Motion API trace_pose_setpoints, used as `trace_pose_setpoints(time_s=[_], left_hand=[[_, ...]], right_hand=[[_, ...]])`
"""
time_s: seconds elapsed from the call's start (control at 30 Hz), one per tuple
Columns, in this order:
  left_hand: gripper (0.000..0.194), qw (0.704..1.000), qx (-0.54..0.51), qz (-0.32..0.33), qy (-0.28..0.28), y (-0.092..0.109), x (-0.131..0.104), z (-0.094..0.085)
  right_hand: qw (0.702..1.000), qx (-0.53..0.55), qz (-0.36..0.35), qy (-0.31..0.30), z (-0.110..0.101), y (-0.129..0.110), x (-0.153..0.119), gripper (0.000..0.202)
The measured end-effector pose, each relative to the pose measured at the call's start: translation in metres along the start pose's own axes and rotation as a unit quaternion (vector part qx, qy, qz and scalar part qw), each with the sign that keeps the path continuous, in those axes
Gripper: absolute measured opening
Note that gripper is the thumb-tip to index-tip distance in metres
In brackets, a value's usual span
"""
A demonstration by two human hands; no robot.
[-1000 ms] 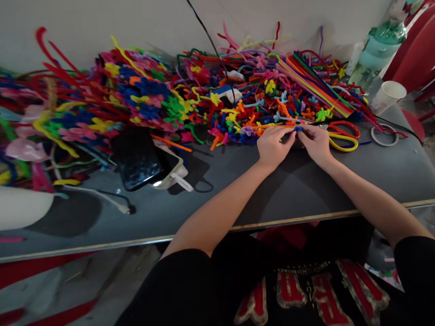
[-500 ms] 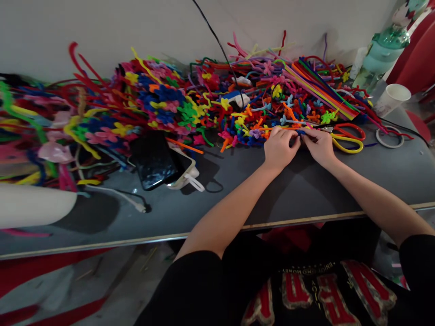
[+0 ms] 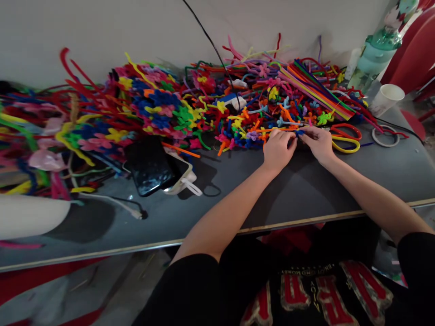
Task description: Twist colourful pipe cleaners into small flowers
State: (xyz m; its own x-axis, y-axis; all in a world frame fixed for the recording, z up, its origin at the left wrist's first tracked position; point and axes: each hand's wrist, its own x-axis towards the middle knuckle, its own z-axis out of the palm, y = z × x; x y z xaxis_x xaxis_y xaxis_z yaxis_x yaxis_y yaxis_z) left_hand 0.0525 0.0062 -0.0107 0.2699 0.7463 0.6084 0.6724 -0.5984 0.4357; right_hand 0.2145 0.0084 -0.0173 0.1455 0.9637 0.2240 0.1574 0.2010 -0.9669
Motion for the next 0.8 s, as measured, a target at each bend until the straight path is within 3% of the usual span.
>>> trace_pose_setpoints(time_s=[0.13,0.27,0.43,0.6,0.8], left_hand=[[0.022,1.000,0.001,0.017,0.019,-0.001,0.000,-0.001],[0.026,1.000,-0.016,0.018,0.002,0.002,0.001,-0.004],[0.018,0.994,-0.077,-0.073,0.003,0.005,0.007,-0.001],[0.016,0.948,-0.248,-0.183,-0.074,-0.002,0.014,0.003],[0.012,0.894,-0.345,-0.275,-0.083,-0.010,0.013,0.005]], right_hand=[[1.000,-0.022,0.000,0.004,0.001,-0.001,-0.001,0.024],[0.998,-0.052,-0.021,0.005,0.001,-0.001,-0.002,0.022],[0.995,-0.088,-0.045,0.010,0.001,-0.002,-0.005,0.022],[0.995,-0.095,-0.028,0.000,0.001,-0.003,-0.006,0.022],[0.998,-0.060,-0.018,-0.004,0.000,-0.007,-0.005,0.030]])
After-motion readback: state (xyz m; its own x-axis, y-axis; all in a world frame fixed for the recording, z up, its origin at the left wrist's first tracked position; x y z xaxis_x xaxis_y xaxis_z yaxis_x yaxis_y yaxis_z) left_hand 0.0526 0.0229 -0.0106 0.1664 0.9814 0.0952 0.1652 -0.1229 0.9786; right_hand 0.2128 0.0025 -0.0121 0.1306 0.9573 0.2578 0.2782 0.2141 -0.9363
